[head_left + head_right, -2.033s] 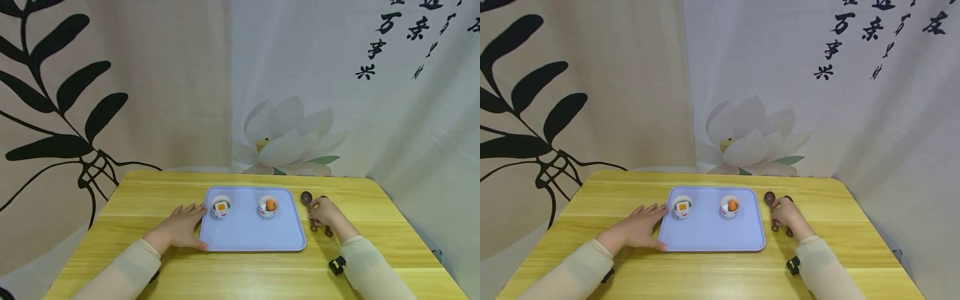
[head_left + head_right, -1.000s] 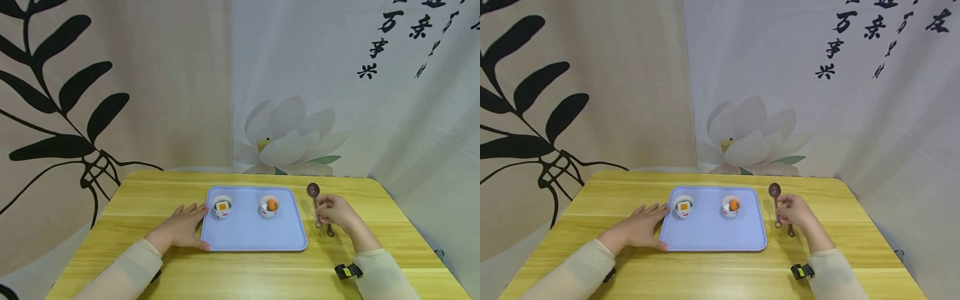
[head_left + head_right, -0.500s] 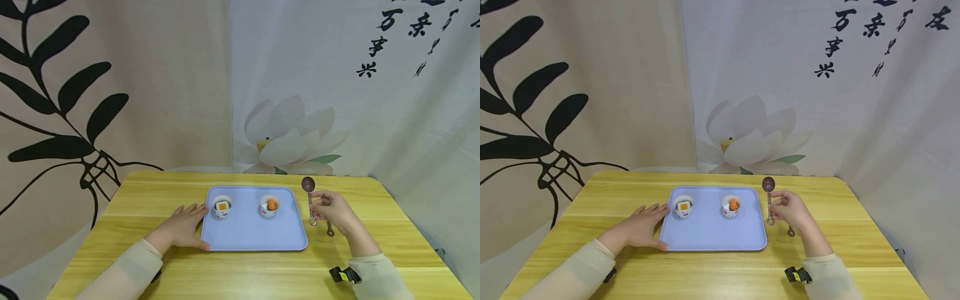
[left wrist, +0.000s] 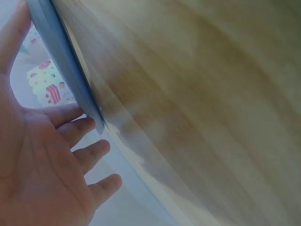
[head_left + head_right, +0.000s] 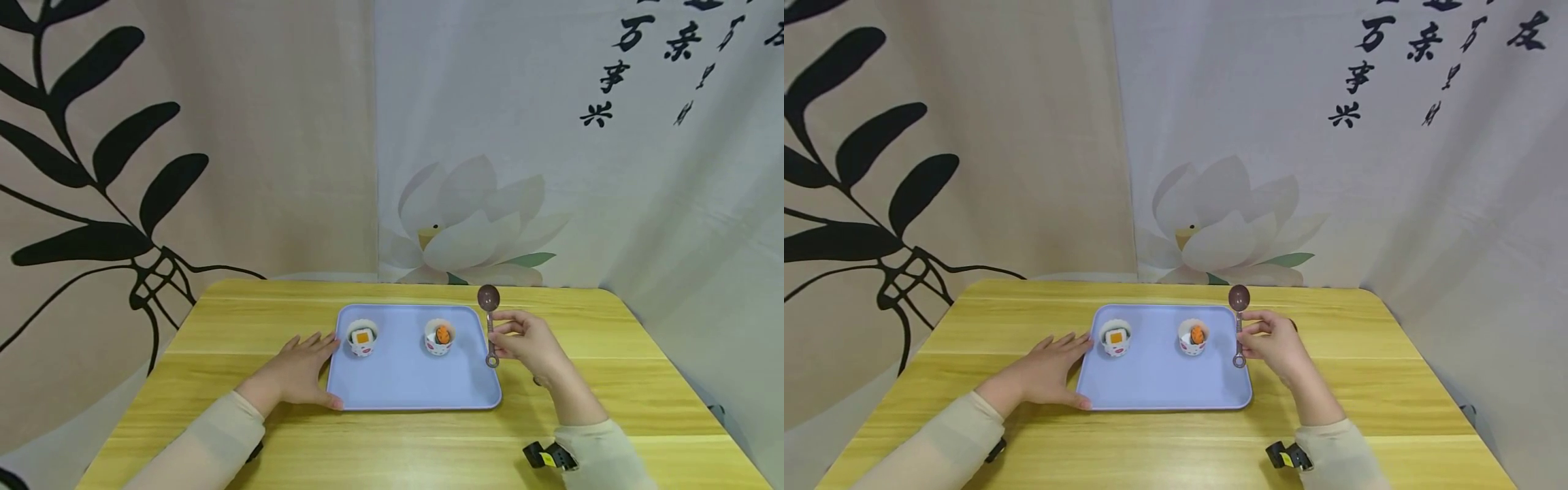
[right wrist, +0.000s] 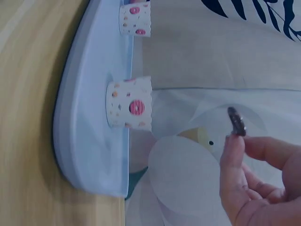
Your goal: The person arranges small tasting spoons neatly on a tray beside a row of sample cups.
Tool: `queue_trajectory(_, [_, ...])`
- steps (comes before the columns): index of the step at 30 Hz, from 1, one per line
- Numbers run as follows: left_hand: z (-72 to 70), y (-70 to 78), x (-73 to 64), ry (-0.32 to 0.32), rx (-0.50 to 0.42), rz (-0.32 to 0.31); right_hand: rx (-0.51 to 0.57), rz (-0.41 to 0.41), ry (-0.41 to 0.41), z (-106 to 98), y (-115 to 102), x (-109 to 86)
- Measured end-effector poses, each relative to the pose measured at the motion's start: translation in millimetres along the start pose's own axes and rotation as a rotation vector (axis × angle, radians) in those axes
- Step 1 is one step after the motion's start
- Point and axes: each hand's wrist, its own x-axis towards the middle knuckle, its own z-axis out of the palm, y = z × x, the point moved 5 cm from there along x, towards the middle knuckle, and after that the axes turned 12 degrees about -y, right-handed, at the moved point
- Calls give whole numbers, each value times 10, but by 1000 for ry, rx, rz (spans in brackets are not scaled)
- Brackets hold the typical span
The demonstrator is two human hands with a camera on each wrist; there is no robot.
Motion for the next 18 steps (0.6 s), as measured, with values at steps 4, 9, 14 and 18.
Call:
queue_trajectory(4, [0,-2,-1,2,-2,-2,24,-11,-11,116,-30,31])
queue_trajectory(9, [-8,9,-11,1,-6,-4,37,-21,-35,278,-57,80])
queue_trajectory(14, [-11,13,-17,-1,-14,-3,56,-41,-61,443,-82,146])
queue_trajectory(18, [-16,20,-14,-2,-17,0,63,-48,-63,537,-76,202])
